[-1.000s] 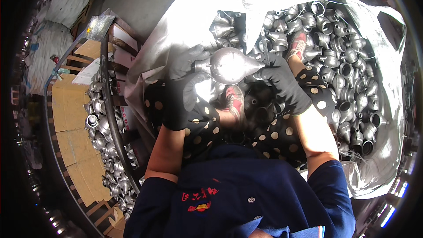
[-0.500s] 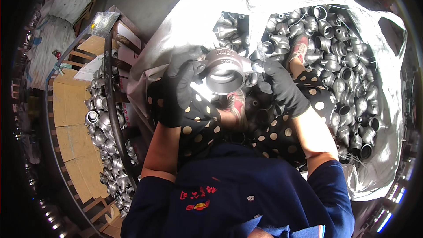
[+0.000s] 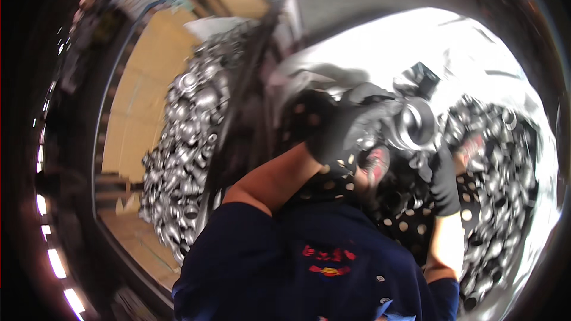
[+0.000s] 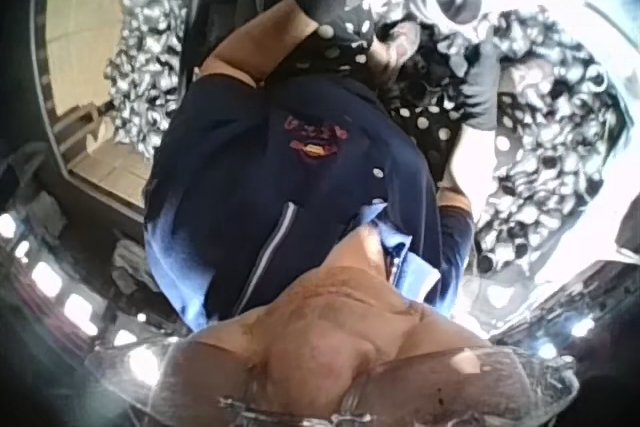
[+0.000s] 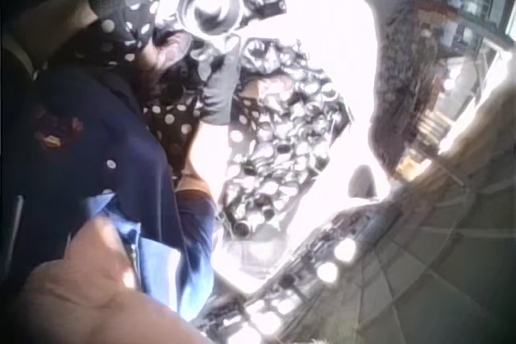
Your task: The person scrapes metal pipe fittings using a scraper, spreads paste from a metal plate onto a container frame, and continues scraping and rotating additional metal fittings.
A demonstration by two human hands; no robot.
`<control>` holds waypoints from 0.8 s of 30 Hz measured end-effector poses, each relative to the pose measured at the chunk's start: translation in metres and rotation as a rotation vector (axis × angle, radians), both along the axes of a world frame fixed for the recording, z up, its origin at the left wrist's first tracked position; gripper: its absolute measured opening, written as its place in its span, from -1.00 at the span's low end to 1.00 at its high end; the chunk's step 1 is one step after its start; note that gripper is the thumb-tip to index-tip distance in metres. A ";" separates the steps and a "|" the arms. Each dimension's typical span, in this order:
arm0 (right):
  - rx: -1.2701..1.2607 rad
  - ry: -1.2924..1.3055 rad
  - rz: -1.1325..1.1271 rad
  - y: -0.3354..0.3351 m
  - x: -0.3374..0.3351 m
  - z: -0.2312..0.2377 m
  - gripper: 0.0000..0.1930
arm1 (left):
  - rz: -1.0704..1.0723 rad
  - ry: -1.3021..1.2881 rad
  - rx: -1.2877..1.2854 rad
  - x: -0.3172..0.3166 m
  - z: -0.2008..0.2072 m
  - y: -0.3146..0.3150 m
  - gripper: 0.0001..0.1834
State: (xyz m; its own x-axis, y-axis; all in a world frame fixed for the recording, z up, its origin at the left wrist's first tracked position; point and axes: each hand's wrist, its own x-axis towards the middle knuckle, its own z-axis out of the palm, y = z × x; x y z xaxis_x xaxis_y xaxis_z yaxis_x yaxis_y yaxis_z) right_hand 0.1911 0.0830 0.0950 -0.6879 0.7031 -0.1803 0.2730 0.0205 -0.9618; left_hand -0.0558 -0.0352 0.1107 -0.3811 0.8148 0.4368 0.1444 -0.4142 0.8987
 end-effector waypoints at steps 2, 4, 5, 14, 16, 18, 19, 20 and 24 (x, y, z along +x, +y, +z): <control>-0.481 0.112 -0.058 -0.001 -0.002 -0.001 -0.62 | -0.138 -0.357 -0.189 -0.014 0.018 -0.011 -0.71; -0.554 0.070 -0.081 0.000 0.001 -0.005 -0.62 | -0.049 -0.092 -0.118 -0.045 0.040 -0.023 -0.78; -0.492 0.047 -0.049 0.003 0.005 -0.008 -0.60 | -0.031 -0.153 -0.029 -0.060 0.050 -0.032 -0.77; -0.672 0.212 0.086 0.038 0.037 -0.041 -0.70 | 0.778 -0.301 0.121 -0.217 0.064 -0.137 -0.89; -0.662 0.112 -0.020 0.038 0.033 -0.044 -0.70 | 0.934 -0.228 0.046 -0.254 0.044 -0.146 -0.82; -0.656 0.070 -0.056 0.036 0.026 -0.047 -0.71 | 1.121 0.160 -0.199 -0.278 0.015 -0.153 -0.72; -0.658 0.060 -0.071 0.036 0.023 -0.049 -0.71 | 1.228 0.558 -0.441 -0.288 0.003 -0.156 -0.66; -0.663 0.050 -0.080 0.035 0.020 -0.050 -0.71 | 1.276 0.683 -0.560 -0.299 -0.006 -0.149 -0.60; -0.667 0.007 -0.120 0.036 0.017 -0.059 -0.72 | 1.305 0.440 -0.200 -0.305 -0.026 -0.112 -0.51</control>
